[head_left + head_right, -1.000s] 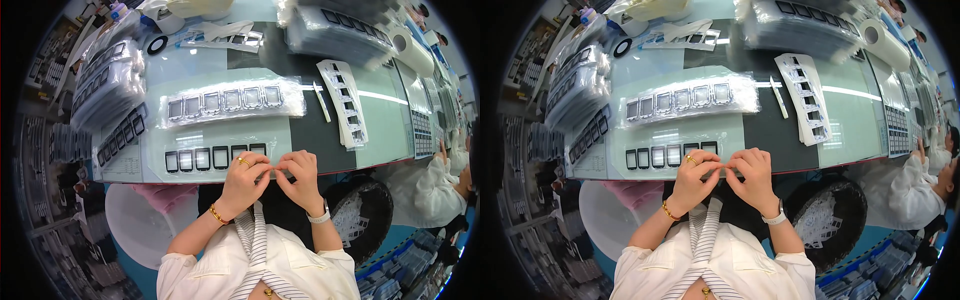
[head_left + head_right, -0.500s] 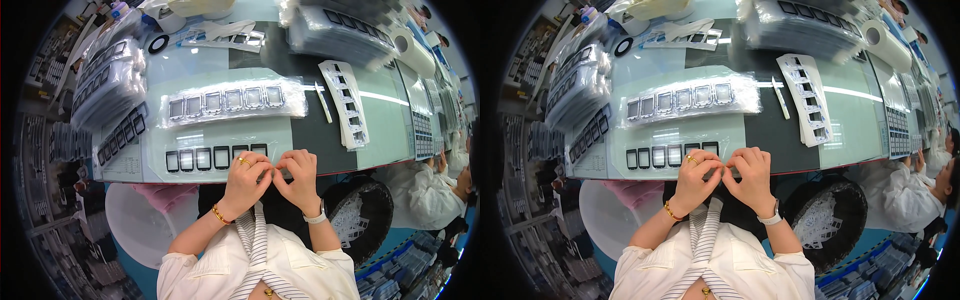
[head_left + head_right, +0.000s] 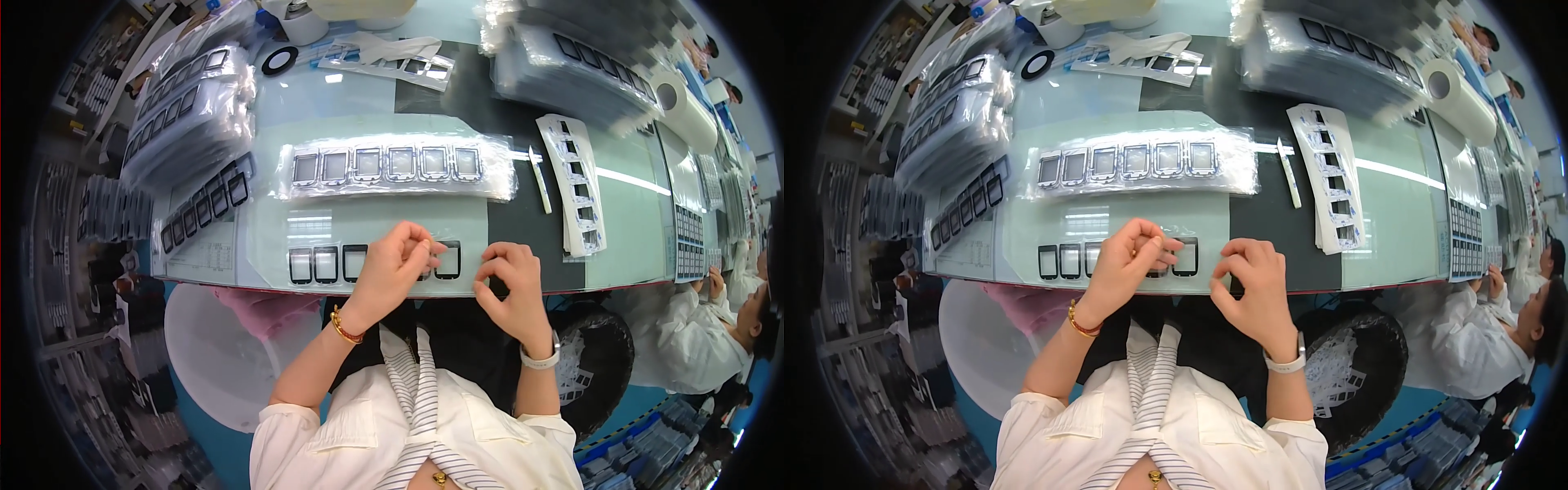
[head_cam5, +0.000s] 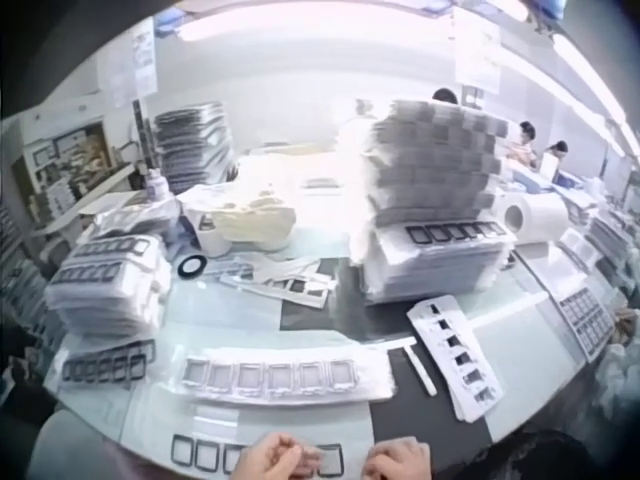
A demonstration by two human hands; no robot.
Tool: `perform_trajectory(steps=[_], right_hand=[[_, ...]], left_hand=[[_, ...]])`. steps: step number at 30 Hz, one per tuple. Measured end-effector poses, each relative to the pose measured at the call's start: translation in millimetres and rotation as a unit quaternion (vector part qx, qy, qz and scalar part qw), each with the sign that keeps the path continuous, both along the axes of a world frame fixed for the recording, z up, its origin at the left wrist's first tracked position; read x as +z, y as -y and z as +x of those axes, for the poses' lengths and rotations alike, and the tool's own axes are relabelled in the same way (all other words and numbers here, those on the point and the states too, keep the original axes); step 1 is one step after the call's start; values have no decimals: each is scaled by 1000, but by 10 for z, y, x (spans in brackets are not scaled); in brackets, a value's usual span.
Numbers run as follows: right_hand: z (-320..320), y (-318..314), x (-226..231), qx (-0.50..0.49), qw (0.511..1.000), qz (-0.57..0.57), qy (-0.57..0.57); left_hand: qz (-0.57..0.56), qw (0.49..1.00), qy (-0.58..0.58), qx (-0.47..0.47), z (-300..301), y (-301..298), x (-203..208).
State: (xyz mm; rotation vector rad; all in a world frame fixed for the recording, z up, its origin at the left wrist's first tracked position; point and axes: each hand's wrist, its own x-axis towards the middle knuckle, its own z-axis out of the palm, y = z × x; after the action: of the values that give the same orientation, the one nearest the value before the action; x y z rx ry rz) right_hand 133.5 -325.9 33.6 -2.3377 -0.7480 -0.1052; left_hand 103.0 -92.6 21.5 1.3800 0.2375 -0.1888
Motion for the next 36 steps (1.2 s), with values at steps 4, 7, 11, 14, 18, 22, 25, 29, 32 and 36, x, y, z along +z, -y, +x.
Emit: perform_trajectory(steps=[4, 7, 11, 14, 18, 22, 25, 29, 32, 36], right_hand=[[129, -85, 11, -9, 998, 59, -30], [191, -221, -166, -67, 997, 35, 29], [180, -296, -138, -65, 996, 46, 36], [182, -281, -150, -72, 996, 36, 44], [182, -291, -169, -75, 996, 27, 42], [178, -296, -174, -71, 996, 22, 46], [202, -277, -238, -68, 996, 22, 56], [188, -276, -234, -70, 995, 12, 70], [183, -272, -221, -66, 996, 22, 52], [185, -266, -222, -61, 996, 19, 59]], left_hand=[[115, 992, 40, -21, -73, 68, 35], [114, 992, 37, -46, -91, 49, 71], [-150, 986, 42, 51, -266, -114, -133], [-288, 924, 40, 247, -533, -674, -179], [-303, 841, 101, 436, -981, -1842, -275], [-220, 781, 123, 571, -1291, -2505, -107], [-225, 766, 150, 583, -1451, -2791, -206], [-214, 769, 173, 577, -1518, -2912, -291], [-228, 768, 188, 568, -1590, -2995, -337], [-234, 762, 197, 571, -1616, -3028, -348]])
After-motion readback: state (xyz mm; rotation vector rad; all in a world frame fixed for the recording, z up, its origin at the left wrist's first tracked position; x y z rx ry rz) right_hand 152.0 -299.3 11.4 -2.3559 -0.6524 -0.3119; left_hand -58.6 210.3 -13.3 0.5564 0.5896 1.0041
